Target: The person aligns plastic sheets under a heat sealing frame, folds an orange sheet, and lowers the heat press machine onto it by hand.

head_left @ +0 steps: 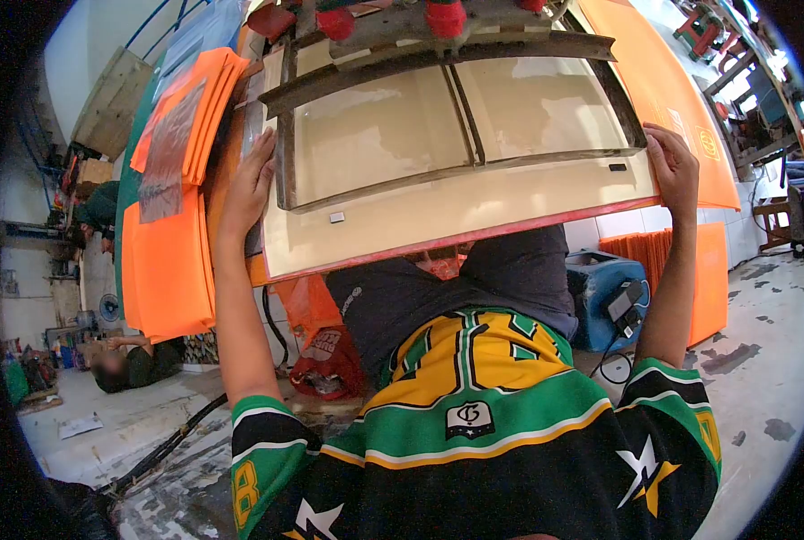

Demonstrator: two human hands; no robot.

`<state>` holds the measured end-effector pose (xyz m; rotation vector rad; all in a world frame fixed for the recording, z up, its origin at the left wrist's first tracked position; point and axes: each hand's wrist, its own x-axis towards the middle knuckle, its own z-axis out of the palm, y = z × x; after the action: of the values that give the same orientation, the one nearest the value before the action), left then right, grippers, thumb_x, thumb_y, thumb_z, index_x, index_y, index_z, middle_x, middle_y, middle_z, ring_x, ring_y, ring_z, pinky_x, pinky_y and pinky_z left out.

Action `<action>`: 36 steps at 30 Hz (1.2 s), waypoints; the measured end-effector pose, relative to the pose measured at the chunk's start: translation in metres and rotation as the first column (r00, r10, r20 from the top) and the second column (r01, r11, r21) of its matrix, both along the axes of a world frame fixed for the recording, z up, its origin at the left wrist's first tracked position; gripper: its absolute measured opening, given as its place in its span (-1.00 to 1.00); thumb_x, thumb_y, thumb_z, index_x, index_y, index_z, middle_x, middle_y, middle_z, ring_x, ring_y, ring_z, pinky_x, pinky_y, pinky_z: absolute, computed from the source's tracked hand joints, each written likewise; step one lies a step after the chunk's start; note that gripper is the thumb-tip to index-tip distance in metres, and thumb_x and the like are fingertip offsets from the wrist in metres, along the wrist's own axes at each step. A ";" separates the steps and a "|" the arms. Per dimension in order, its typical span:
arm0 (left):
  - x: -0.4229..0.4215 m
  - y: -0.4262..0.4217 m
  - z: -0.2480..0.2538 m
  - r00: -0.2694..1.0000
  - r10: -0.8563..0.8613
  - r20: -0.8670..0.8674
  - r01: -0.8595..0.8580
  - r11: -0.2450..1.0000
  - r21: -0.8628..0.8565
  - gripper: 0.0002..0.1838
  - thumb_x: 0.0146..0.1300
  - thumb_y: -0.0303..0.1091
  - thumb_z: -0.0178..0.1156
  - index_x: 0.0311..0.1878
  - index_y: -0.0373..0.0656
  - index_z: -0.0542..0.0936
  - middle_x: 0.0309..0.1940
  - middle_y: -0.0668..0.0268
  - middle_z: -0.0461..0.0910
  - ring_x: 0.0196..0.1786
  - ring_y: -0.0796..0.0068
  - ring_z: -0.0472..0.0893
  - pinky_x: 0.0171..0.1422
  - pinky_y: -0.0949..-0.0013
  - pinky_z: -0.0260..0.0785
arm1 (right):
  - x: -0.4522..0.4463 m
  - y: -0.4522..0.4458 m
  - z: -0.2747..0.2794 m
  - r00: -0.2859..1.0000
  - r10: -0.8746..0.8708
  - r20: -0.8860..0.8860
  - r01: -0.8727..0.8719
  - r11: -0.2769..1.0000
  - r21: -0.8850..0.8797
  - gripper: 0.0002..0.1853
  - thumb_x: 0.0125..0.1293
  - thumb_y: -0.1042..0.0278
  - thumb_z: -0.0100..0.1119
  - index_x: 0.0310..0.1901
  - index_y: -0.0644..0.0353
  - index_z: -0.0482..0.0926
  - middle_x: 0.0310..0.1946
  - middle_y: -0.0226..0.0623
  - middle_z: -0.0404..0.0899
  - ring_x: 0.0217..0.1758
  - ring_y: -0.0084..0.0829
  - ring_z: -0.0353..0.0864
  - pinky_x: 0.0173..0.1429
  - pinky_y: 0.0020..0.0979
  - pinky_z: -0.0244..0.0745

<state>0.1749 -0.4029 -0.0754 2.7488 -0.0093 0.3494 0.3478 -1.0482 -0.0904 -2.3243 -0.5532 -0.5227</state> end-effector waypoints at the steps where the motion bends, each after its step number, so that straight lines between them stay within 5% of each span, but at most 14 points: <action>1: 0.001 0.003 -0.003 1.000 0.000 0.001 0.000 1.000 -0.001 -0.53 0.60 -0.38 0.01 0.51 -0.27 0.44 0.60 0.07 0.32 0.68 0.07 0.21 0.73 0.13 0.03 | 0.000 0.000 0.000 1.000 0.000 0.001 0.000 1.000 -0.001 -0.78 0.50 0.38 0.23 0.01 0.31 0.75 0.03 -0.11 0.78 0.11 -0.28 0.75 0.21 -0.30 0.62; 10: 0.004 0.020 -0.017 0.999 -0.044 -0.014 0.043 0.994 -0.097 -0.51 0.64 -0.27 -0.01 0.54 -0.17 0.41 0.61 0.10 0.29 0.68 0.08 0.20 0.73 0.11 0.03 | 0.000 0.000 0.000 1.000 -0.026 -0.007 0.026 1.000 -0.012 -0.77 0.50 0.37 0.24 0.01 0.32 0.75 0.05 -0.10 0.78 0.12 -0.25 0.76 0.24 -0.29 0.61; 36: 0.005 0.020 -0.023 0.999 -0.040 0.034 0.040 0.999 0.000 -0.49 0.65 -0.19 -0.03 0.54 -0.18 0.42 0.60 0.06 0.31 0.67 0.04 0.23 0.71 0.12 0.06 | 0.003 -0.003 -0.004 0.999 0.022 -0.040 -0.020 0.999 0.050 -0.78 0.51 0.40 0.23 0.03 0.34 0.74 0.08 -0.08 0.76 0.18 -0.27 0.73 0.30 -0.29 0.58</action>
<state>0.1796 -0.3828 -0.0988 2.7375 -0.0727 0.3855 0.3507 -1.0512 -0.0945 -2.2743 -0.5389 -0.4731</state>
